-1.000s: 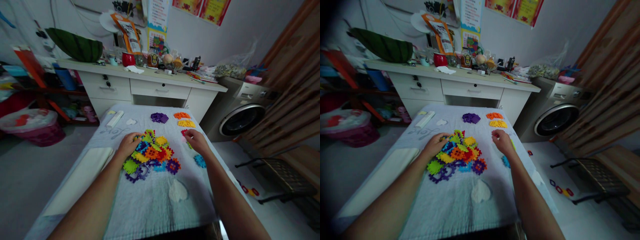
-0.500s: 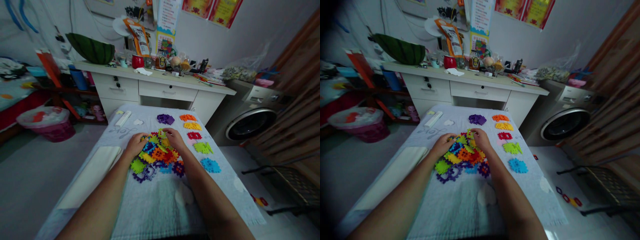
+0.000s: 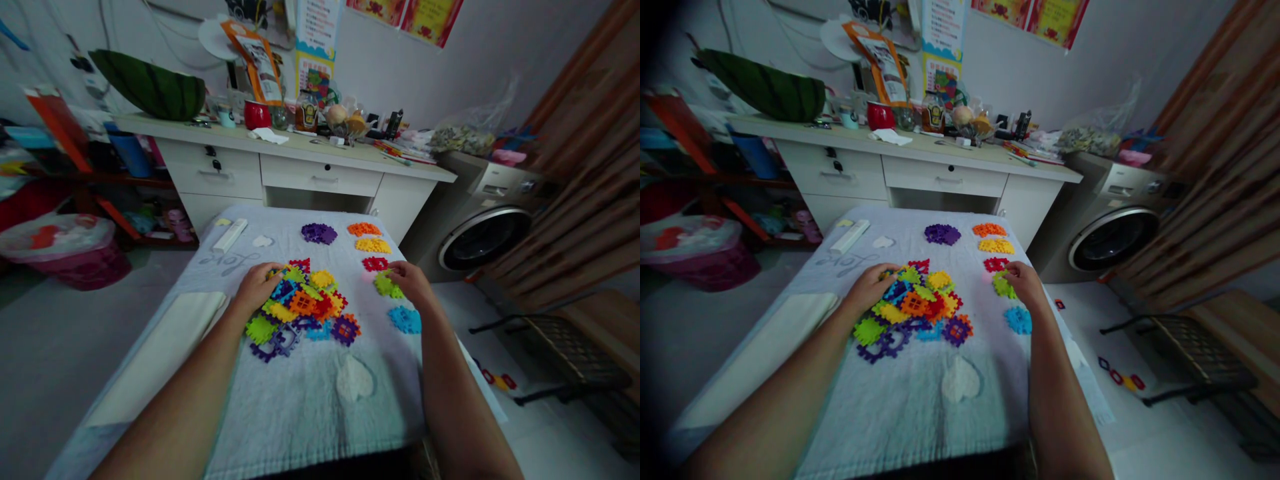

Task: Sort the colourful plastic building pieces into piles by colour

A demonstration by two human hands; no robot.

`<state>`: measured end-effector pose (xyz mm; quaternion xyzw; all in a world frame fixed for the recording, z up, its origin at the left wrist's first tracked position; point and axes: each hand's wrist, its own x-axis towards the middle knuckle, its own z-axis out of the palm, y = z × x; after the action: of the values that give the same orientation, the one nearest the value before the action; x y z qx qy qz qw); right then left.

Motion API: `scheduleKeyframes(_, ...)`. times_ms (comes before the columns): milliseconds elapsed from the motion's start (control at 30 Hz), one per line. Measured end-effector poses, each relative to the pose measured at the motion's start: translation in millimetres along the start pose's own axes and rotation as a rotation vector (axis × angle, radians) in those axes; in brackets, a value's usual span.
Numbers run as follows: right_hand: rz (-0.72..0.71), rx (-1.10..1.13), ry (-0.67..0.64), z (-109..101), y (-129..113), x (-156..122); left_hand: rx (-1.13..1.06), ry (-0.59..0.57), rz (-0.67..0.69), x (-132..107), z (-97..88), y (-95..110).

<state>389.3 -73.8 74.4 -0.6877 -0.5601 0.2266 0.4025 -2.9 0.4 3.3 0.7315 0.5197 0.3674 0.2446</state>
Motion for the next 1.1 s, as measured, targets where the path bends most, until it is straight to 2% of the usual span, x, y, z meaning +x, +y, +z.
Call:
scheduleKeyframes(233,-0.12,-0.349,-0.046,13.7,0.9,-3.9,-0.003,-0.015,0.004,0.4,-0.3,-1.3)
scheduleKeyframes(367,-0.087,-0.6,0.096,19.7,-1.2,-6.7,-0.004,-0.015,0.005,0.9,-0.4,-1.0)
scheduleKeyframes(467,-0.159,-0.623,0.161,32.1,-8.1,-12.7,-0.009,-0.008,0.002,1.0,-0.1,-0.5)
scheduleKeyframes(533,-0.298,-0.555,0.08,46.6,-16.5,-18.0,-0.012,-0.011,0.002,0.9,0.3,-0.7)
scheduleKeyframes(600,-0.45,-0.454,-0.072,64.1,-26.0,-23.9,-0.014,-0.011,0.0,0.7,0.7,-1.2)
scheduleKeyframes(700,-0.57,-0.352,-0.253,89.5,-36.5,-32.2,-0.019,-0.009,0.0,0.2,0.6,-1.8)
scheduleKeyframes(867,-0.591,-0.389,-0.345,111.1,-40.0,-37.1,-0.039,-0.009,-0.018,-0.6,-0.8,-1.0)
scheduleKeyframes(1100,-0.523,-0.471,-0.309,111.9,-40.3,-32.6,-0.064,0.011,0.002,0.6,-0.5,1.2)
